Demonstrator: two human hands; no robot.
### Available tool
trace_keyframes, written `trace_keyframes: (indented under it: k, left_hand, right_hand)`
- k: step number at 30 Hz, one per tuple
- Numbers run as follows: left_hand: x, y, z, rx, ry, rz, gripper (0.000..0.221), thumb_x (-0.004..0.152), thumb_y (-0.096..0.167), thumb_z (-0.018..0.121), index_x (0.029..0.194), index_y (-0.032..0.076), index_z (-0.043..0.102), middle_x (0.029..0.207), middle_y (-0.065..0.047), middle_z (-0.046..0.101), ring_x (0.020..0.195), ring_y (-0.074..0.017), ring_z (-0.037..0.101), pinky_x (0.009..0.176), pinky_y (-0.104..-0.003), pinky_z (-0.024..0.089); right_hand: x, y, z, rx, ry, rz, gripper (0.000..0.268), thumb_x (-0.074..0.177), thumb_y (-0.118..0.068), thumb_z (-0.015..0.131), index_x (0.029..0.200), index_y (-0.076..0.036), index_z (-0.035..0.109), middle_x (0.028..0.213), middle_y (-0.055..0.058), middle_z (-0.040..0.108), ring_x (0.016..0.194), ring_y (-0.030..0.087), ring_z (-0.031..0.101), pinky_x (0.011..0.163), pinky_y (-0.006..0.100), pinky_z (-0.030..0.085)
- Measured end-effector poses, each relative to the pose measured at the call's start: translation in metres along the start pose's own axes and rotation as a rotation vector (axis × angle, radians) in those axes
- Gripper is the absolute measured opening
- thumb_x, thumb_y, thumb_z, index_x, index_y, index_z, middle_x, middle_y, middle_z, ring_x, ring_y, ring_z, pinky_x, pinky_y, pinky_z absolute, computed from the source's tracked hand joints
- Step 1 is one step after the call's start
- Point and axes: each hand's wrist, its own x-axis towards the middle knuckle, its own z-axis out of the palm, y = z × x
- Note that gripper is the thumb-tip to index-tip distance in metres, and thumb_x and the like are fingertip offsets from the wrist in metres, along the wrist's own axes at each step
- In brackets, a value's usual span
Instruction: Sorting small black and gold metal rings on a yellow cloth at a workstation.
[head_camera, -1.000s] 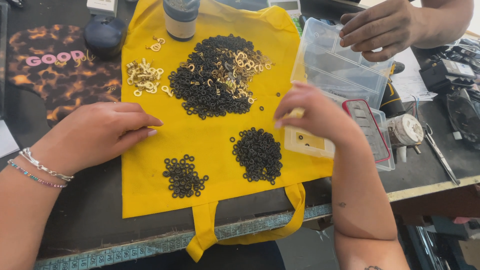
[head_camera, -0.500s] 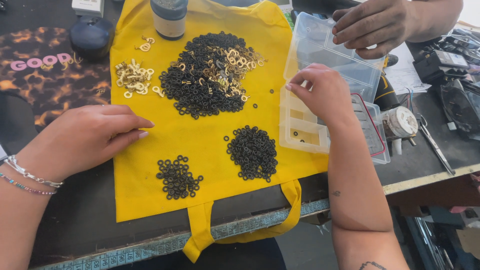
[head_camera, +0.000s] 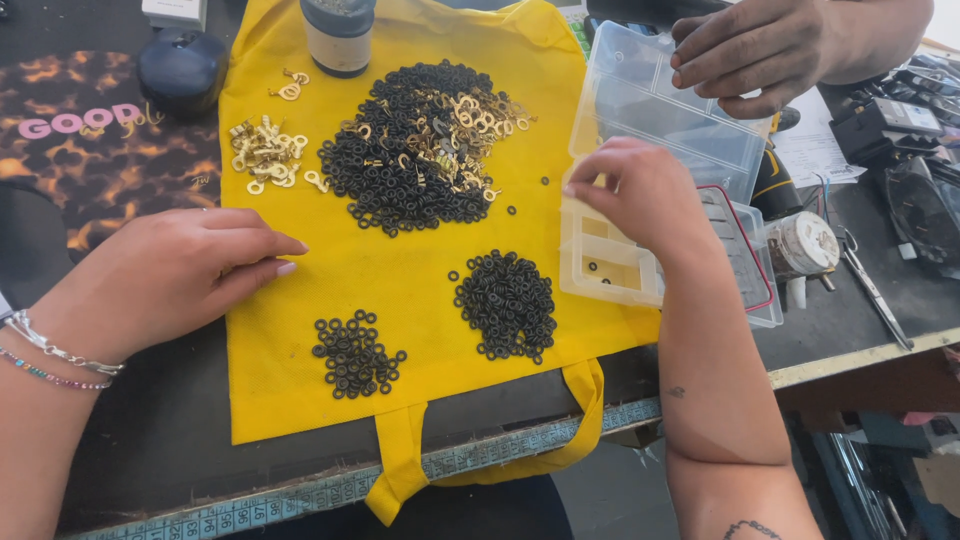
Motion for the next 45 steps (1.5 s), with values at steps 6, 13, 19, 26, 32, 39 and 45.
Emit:
trace_keyframes:
  k: [6, 13, 19, 26, 32, 39, 45]
  left_hand:
    - [0.001, -0.001, -0.001, -0.016, 0.003, 0.004, 0.023, 0.095, 0.034, 0.062, 0.109, 0.023, 0.076, 0.100, 0.007, 0.075, 0.088, -0.0182, 0.073, 0.071, -0.041, 0.059]
    - [0.001, 0.000, -0.002, -0.028, -0.051, -0.038, 0.025, 0.094, 0.034, 0.060, 0.113, 0.025, 0.074, 0.101, 0.009, 0.075, 0.087, -0.0166, 0.074, 0.068, -0.041, 0.060]
    - [0.001, 0.000, -0.004, -0.035, -0.023, -0.033, 0.023, 0.094, 0.033, 0.061, 0.110, 0.025, 0.076, 0.100, 0.010, 0.075, 0.087, -0.0164, 0.074, 0.068, -0.041, 0.060]
    - [0.001, 0.000, -0.002, -0.020, -0.026, -0.057, 0.024, 0.094, 0.035, 0.060, 0.111, 0.027, 0.075, 0.099, 0.011, 0.075, 0.087, -0.0164, 0.074, 0.067, -0.041, 0.059]
    - [0.001, 0.001, -0.003, -0.041, -0.013, -0.044, 0.023, 0.094, 0.034, 0.061, 0.110, 0.025, 0.076, 0.098, 0.010, 0.075, 0.086, -0.0163, 0.073, 0.068, -0.040, 0.059]
    - [0.000, 0.001, -0.003, -0.022, -0.026, -0.055, 0.023, 0.094, 0.034, 0.062, 0.109, 0.025, 0.076, 0.099, 0.009, 0.075, 0.085, -0.0169, 0.074, 0.067, -0.041, 0.060]
    - [0.000, 0.000, -0.002, -0.024, -0.044, -0.069, 0.024, 0.094, 0.035, 0.061, 0.110, 0.025, 0.076, 0.100, 0.010, 0.075, 0.086, -0.0164, 0.074, 0.069, -0.041, 0.060]
  right_hand:
    - [-0.021, -0.025, -0.001, 0.258, -0.280, -0.706, 0.014, 0.088, -0.029, 0.077, 0.095, -0.018, 0.081, 0.085, -0.005, 0.072, 0.080, 0.012, 0.062, 0.092, 0.035, 0.050]
    - [-0.018, -0.017, 0.018, 0.115, -0.379, -0.667, 0.013, 0.087, -0.025, 0.078, 0.098, -0.024, 0.085, 0.093, -0.005, 0.072, 0.088, 0.014, 0.071, 0.119, 0.052, 0.027]
    - [-0.017, -0.011, 0.021, 0.065, -0.360, -0.669, 0.013, 0.087, -0.025, 0.078, 0.097, -0.026, 0.085, 0.092, -0.005, 0.072, 0.087, 0.014, 0.071, 0.119, 0.053, 0.025]
    - [-0.017, -0.016, 0.020, 0.042, -0.435, -0.594, 0.014, 0.086, -0.024, 0.078, 0.098, -0.025, 0.085, 0.095, -0.003, 0.073, 0.091, 0.015, 0.071, 0.123, 0.055, 0.019]
    - [-0.017, -0.023, 0.022, 0.087, -0.462, -0.644, 0.017, 0.086, -0.032, 0.079, 0.100, -0.022, 0.083, 0.098, -0.003, 0.073, 0.096, 0.017, 0.071, 0.122, 0.054, 0.020]
    - [-0.016, -0.028, 0.030, 0.046, -0.437, -0.694, 0.012, 0.089, -0.032, 0.075, 0.093, -0.022, 0.081, 0.094, -0.004, 0.073, 0.095, 0.017, 0.070, 0.122, 0.054, 0.021]
    - [-0.017, -0.022, 0.015, 0.095, -0.389, -0.648, 0.005, 0.088, -0.027, 0.077, 0.089, -0.022, 0.080, 0.091, -0.006, 0.073, 0.088, 0.013, 0.071, 0.123, 0.052, 0.023]
